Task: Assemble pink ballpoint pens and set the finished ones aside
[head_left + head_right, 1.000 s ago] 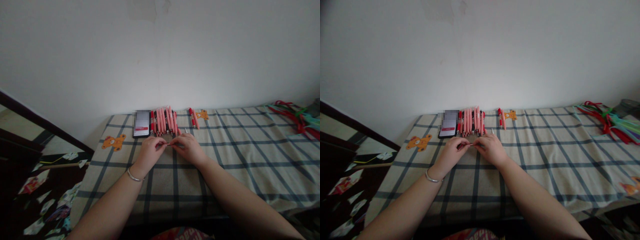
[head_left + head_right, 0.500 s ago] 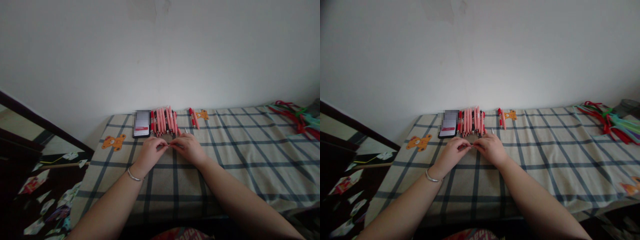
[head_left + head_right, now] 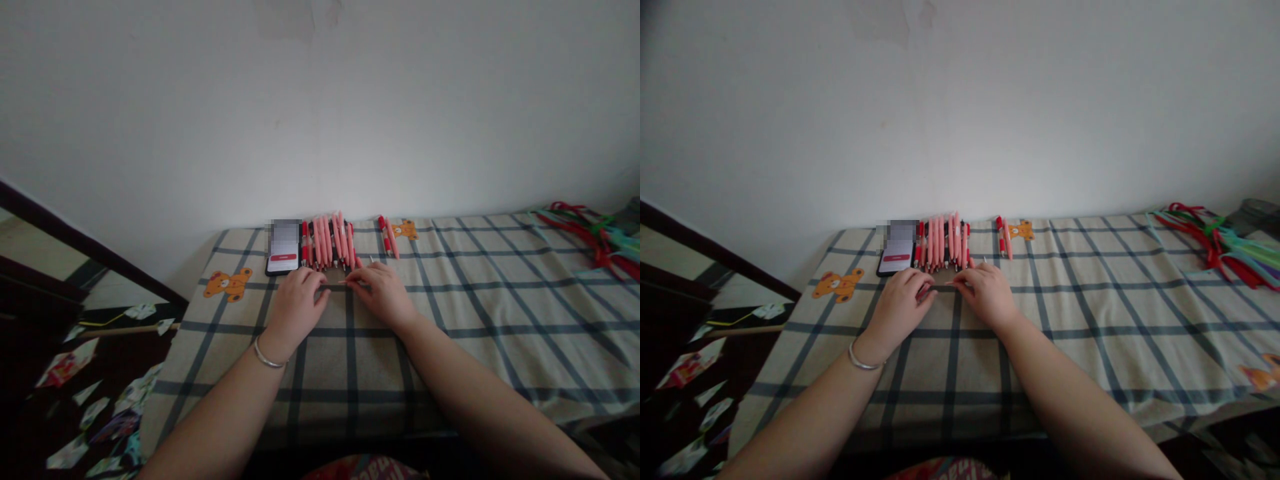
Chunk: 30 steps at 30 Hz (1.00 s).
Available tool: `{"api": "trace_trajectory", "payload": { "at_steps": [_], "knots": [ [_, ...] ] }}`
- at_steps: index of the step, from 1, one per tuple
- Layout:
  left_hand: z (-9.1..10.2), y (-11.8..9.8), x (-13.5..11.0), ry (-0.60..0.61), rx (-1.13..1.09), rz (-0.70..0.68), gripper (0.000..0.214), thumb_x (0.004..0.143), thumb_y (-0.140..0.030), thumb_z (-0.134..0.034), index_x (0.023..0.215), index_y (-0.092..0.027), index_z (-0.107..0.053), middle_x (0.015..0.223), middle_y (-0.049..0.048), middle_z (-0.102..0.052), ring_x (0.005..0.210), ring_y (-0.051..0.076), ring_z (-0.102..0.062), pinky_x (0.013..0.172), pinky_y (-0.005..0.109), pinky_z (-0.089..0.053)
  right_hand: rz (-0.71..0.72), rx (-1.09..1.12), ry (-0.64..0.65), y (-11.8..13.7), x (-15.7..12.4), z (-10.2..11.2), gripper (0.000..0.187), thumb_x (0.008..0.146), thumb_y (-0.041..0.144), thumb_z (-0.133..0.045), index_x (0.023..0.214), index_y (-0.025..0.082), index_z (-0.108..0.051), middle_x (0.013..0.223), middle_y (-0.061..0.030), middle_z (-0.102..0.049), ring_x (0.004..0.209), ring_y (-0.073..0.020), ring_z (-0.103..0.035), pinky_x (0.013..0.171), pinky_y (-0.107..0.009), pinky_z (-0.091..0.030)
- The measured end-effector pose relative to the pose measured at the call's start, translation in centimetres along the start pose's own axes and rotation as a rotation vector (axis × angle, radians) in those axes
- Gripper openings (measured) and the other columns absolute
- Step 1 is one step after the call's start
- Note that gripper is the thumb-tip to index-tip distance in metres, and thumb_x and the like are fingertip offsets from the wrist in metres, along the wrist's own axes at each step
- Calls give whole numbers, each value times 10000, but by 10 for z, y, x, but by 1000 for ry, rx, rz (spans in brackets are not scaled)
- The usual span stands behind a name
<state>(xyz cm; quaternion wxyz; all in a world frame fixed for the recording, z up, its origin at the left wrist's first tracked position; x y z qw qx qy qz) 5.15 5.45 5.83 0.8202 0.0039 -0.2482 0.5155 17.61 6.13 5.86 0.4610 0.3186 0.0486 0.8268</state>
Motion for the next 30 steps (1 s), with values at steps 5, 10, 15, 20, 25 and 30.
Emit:
{"api": "trace_trajectory", "payload": {
  "at_steps": [5,10,15,20,25,30],
  "knots": [
    [2,4,-2,37,193,66,148,811,-280,-543,920,-180,-546,880,64,-566,849,231,-517,735,356,-389,-36,-2,-42,-5,0,4,109,847,281,-570,861,207,-649,796,-26,-682,768,-184,-562,723,-311,-430],
    [0,8,-6,97,340,138,162,844,-323,-468,836,-184,-550,833,68,-569,843,249,-515,692,363,-357,-35,2,-49,-5,0,5,120,853,286,-561,859,200,-643,799,-22,-682,765,-184,-558,720,-306,-430],
    [-4,10,-7,137,326,147,187,863,-311,-433,825,-182,-563,819,73,-580,840,242,-519,686,351,-340,-33,8,-53,-5,0,4,102,847,277,-570,859,205,-642,788,-16,-677,757,-184,-551,711,-304,-429],
    [-5,10,-5,136,258,130,184,872,-305,-444,835,-185,-578,819,66,-587,835,229,-518,692,336,-339,-29,21,-58,-6,0,4,85,839,261,-581,861,205,-641,792,-16,-678,767,-185,-552,716,-303,-430],
    [-6,12,-3,118,222,125,192,873,-311,-461,831,-182,-596,825,68,-588,819,220,-516,683,331,-351,-27,27,-66,-5,0,5,87,840,263,-580,848,204,-643,785,-18,-677,761,-183,-553,715,-304,-433],
    [-7,9,-1,95,108,82,168,860,-309,-497,825,-191,-611,818,51,-599,797,203,-527,700,324,-371,-40,43,-70,-6,0,5,85,842,259,-574,853,206,-640,805,-17,-680,779,-183,-556,731,-305,-432]
  ]
}}
Point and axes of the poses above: each hand's wrist, its own x-axis towards the middle knuckle, its own z-axis out of the back of the hand, y = z × x, the point moved 10 cm from there along x, towards the middle knuckle
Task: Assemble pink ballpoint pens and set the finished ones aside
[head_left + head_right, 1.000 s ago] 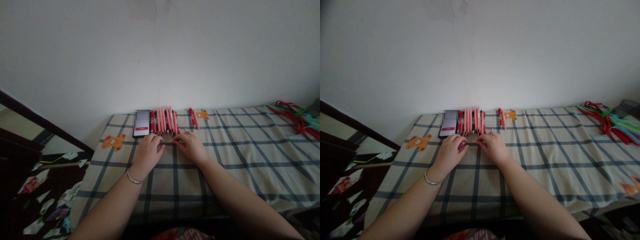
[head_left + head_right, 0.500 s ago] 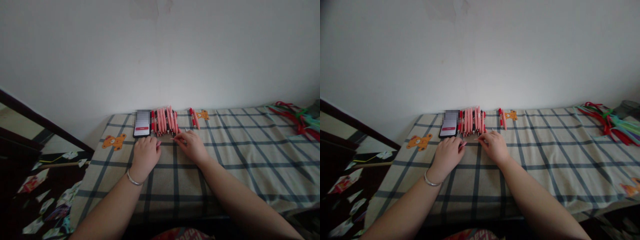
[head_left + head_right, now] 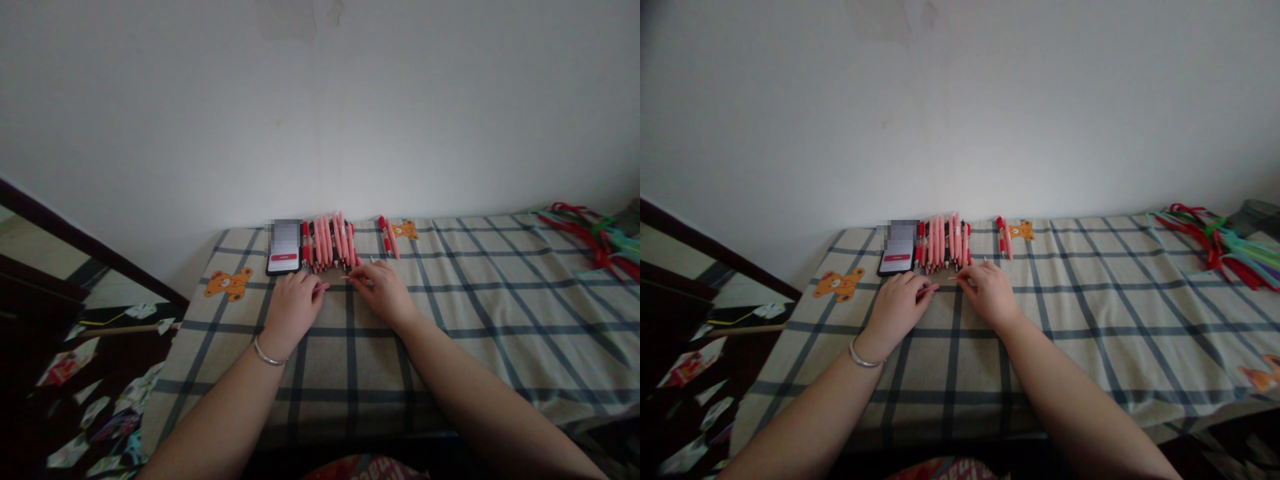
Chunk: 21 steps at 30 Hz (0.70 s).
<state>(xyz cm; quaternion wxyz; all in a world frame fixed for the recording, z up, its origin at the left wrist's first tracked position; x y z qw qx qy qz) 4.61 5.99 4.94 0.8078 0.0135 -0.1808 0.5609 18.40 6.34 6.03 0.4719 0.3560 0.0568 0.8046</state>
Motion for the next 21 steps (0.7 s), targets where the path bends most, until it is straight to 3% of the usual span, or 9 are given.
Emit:
{"api": "trace_trajectory", "payload": {
  "at_steps": [13,21],
  "knots": [
    [1,-1,2,-28,-423,-12,248,885,-374,-462,920,-183,-616,841,41,-653,762,157,-589,695,270,-432,-36,16,-2,-5,0,1,78,831,244,-579,851,208,-644,806,-23,-680,783,-189,-552,722,-307,-432],
    [-23,4,0,188,-804,107,328,861,-452,-464,973,-189,-625,793,19,-689,597,121,-599,551,226,-456,-22,79,-67,-3,0,9,76,831,240,-575,848,205,-640,816,-33,-678,773,-189,-554,704,-307,-440]
  ]
}}
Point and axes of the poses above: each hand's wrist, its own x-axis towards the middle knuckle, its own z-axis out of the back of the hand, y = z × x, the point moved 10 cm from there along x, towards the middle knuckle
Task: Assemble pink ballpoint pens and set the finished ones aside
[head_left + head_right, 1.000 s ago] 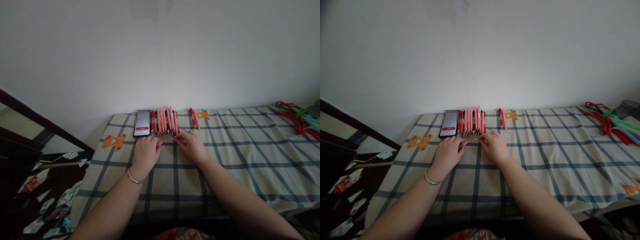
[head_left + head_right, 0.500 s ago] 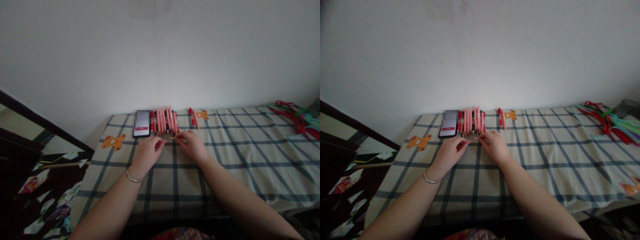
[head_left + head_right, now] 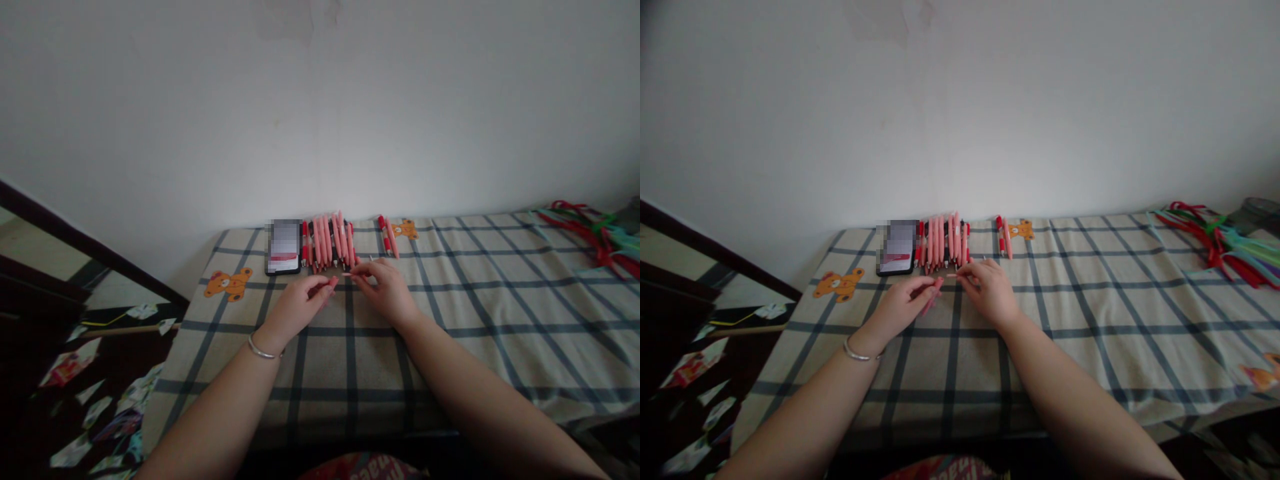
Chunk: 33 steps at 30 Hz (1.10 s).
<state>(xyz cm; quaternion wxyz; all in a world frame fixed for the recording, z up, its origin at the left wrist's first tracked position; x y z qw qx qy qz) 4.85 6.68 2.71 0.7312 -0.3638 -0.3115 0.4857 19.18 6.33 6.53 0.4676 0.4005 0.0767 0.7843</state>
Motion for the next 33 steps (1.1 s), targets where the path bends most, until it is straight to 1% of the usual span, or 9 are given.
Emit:
{"api": "trace_trajectory", "payload": {
  "at_steps": [4,8,12,16,20,23,26,28,33],
  "knots": [
    [-5,2,-1,41,-96,30,329,847,-452,-482,973,-179,-616,791,23,-687,581,116,-599,525,218,-459,12,17,-16,1,1,3,81,833,240,-573,848,211,-647,813,-37,-679,776,-190,-560,704,-313,-442],
    [-9,0,-1,73,-101,11,300,846,-418,-493,972,-176,-615,836,38,-685,658,128,-618,549,215,-465,40,50,35,5,1,-3,88,831,258,-581,854,221,-657,794,-32,-673,777,-183,-563,715,-314,-448],
    [-10,3,-1,80,-144,27,285,849,-399,-492,979,-164,-588,857,49,-677,664,126,-618,553,216,-470,81,59,66,10,0,-6,108,843,266,-565,865,218,-658,779,-31,-666,785,-180,-561,724,-310,-447],
    [-11,6,0,87,-131,29,296,844,-412,-496,981,-169,-596,857,48,-676,692,134,-624,597,233,-485,130,7,80,15,0,-6,129,856,282,-555,885,210,-657,803,-33,-673,793,-178,-552,746,-305,-435],
    [-12,7,2,93,-143,32,304,836,-417,-507,966,-163,-610,834,37,-666,636,119,-606,599,237,-487,193,-52,94,21,-1,-6,159,873,275,-532,914,202,-667,809,-35,-683,772,-171,-549,740,-301,-428],
    [-15,9,3,125,-185,62,300,824,-415,-526,941,-155,-618,836,37,-662,614,110,-599,591,233,-488,234,-91,105,27,-2,-6,177,879,282,-522,930,225,-682,879,-39,-685,808,-170,-555,764,-311,-427],
    [-18,12,2,170,-215,104,290,816,-409,-538,929,-154,-619,810,34,-663,595,104,-591,552,217,-472,240,-125,81,31,-2,-4,177,871,295,-533,921,244,-695,915,-45,-676,839,-182,-548,764,-324,-435],
    [-19,13,1,196,-229,122,283,816,-401,-539,924,-151,-615,790,33,-660,583,97,-579,512,196,-443,247,-129,77,33,-2,-3,180,871,287,-532,927,234,-694,908,-48,-675,838,-186,-540,760,-326,-443],
    [-21,16,1,221,-276,123,286,819,-400,-532,925,-143,-599,734,18,-634,513,72,-520,440,172,-370,306,-102,123,44,-5,-8,186,880,207,-503,957,228,-671,940,-44,-679,848,-180,-545,777,-332,-448]
  ]
}}
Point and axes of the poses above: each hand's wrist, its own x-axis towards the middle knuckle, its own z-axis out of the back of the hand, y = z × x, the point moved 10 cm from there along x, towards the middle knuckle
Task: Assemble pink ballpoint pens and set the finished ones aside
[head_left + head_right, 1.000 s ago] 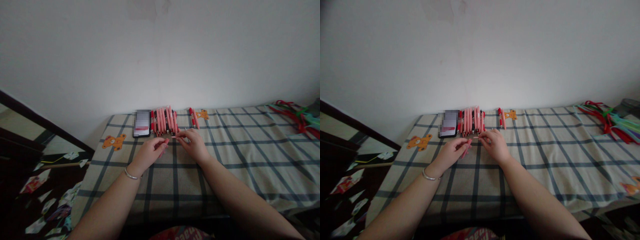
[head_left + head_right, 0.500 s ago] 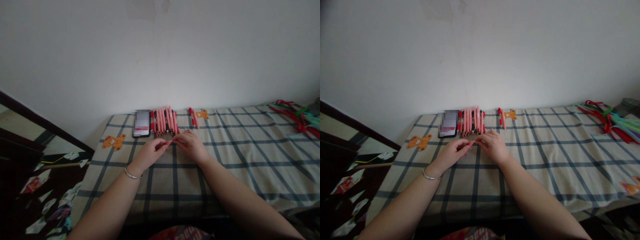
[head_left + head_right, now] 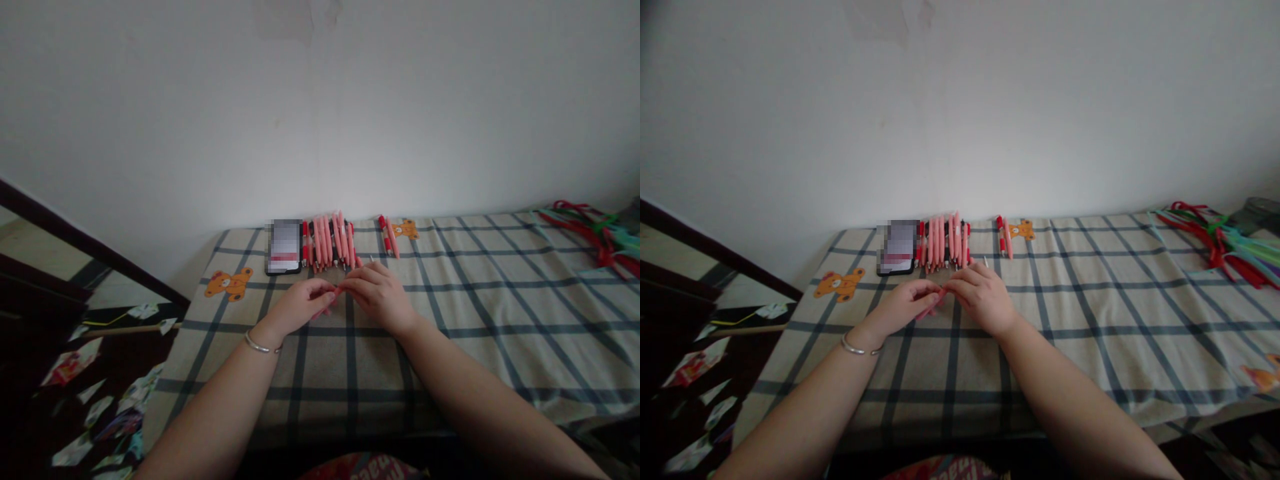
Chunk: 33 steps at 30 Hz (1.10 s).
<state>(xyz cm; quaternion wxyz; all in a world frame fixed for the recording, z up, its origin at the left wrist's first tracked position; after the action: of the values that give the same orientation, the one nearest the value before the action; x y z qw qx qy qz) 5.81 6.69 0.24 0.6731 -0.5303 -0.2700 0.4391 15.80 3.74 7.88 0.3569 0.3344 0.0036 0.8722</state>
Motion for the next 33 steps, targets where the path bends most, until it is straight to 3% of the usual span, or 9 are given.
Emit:
{"api": "trace_trajectory", "payload": {
  "at_steps": [5,10,16,22,27,33],
  "knots": [
    [-1,4,1,10,-59,21,299,812,-405,-541,909,-125,-576,633,-12,-594,415,41,-424,403,165,-320,23,20,-9,8,1,0,195,892,175,-461,954,209,-642,912,-38,-687,834,-176,-557,788,-333,-444],
    [-1,4,1,4,-97,18,266,815,-375,-545,918,-133,-579,651,-6,-613,452,54,-471,432,170,-357,-25,-5,-52,2,-1,1,157,878,199,-488,920,204,-639,794,-41,-671,787,-183,-549,739,-323,-454],
    [0,4,1,-14,-106,36,303,817,-386,-544,961,-124,-594,650,11,-637,425,62,-491,423,181,-358,-80,25,-66,-6,-3,0,148,840,183,-543,937,226,-645,821,-34,-674,825,-183,-562,748,-316,-476],
    [8,7,1,-108,-254,82,323,772,-403,-592,940,-128,-592,746,50,-663,639,147,-645,433,178,-406,-114,62,-91,-11,-3,4,181,844,187,-529,1001,222,-611,915,-40,-682,869,-192,-566,786,-329,-482],
    [18,10,0,-218,-397,94,368,737,-415,-615,960,-128,-563,796,54,-656,642,154,-654,432,185,-426,-221,-27,-121,-30,-7,12,163,850,188,-506,980,194,-603,882,-48,-674,855,-204,-570,779,-334,-460],
    [32,-2,-5,-327,-297,-2,298,791,-400,-529,933,-138,-531,737,17,-609,570,108,-594,403,179,-373,-435,-181,-112,-64,-19,17,141,856,249,-501,919,199,-617,857,-53,-654,787,-199,-585,687,-312,-446]
  ]
}}
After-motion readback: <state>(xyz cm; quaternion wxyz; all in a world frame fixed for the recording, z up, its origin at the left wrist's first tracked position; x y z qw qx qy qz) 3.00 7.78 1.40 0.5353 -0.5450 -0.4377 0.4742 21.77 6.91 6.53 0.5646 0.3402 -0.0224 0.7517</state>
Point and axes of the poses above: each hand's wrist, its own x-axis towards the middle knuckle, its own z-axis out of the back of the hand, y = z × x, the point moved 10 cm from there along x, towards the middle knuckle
